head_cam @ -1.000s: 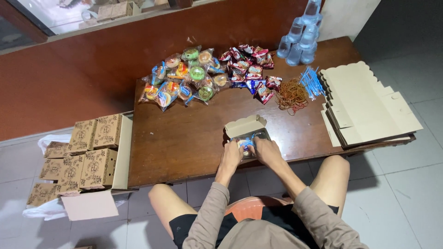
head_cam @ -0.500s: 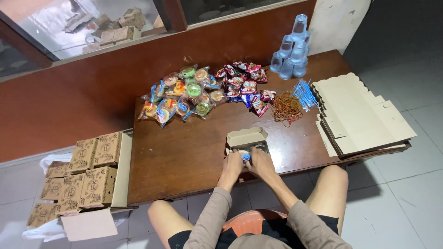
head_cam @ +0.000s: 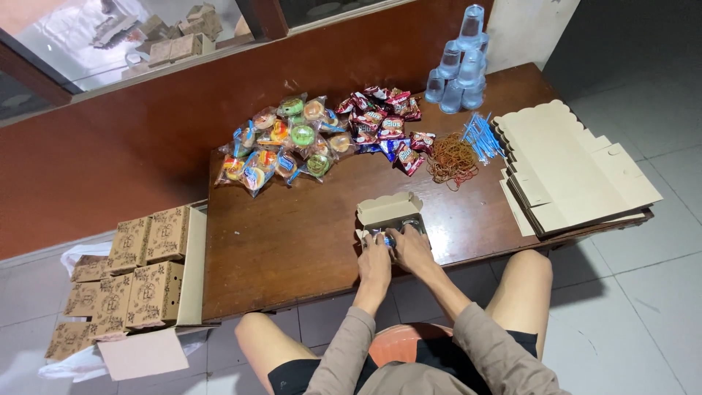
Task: Folding a cardboard box and filling it with various snacks including cookies and candies.
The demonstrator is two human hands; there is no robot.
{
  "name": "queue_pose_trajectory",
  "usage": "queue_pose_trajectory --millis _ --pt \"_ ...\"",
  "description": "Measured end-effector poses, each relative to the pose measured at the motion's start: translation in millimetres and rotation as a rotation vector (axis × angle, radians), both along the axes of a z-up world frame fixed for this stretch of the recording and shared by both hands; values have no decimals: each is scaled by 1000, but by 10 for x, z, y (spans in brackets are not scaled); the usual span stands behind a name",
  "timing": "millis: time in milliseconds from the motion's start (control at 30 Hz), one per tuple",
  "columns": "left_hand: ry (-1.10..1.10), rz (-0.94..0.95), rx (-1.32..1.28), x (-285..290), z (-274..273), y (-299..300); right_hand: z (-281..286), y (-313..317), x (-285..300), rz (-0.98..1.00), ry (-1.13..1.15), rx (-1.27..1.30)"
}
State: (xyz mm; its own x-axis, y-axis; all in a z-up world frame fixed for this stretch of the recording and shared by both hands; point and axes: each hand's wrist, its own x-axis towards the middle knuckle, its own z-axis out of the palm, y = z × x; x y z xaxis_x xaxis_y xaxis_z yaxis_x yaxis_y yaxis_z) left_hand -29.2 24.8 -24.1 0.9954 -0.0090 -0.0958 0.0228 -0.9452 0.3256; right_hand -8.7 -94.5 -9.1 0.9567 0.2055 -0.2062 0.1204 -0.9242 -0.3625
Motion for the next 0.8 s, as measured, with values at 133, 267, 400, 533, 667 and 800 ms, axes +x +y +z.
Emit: queue_pose_trajectory --millis 133,267,400,533,667,800 --pt "-12 -15 13 41 -5 80 -54 -33 70 -2 18 31" --pt "31 37 -94 174 -230 211 104 -53 89 16 73 45" --pt "43 71 -149 78 -43 232 176 -59 116 15 145 97" --pt "10 73 -181 -48 189 196 -5 -90 167 26 114 117" --pt "-17 86 -199 -84 227 179 -80 -88 153 24 77 115" --pt "-46 91 -190 -95 191 163 -27 -105 105 33 54 129"
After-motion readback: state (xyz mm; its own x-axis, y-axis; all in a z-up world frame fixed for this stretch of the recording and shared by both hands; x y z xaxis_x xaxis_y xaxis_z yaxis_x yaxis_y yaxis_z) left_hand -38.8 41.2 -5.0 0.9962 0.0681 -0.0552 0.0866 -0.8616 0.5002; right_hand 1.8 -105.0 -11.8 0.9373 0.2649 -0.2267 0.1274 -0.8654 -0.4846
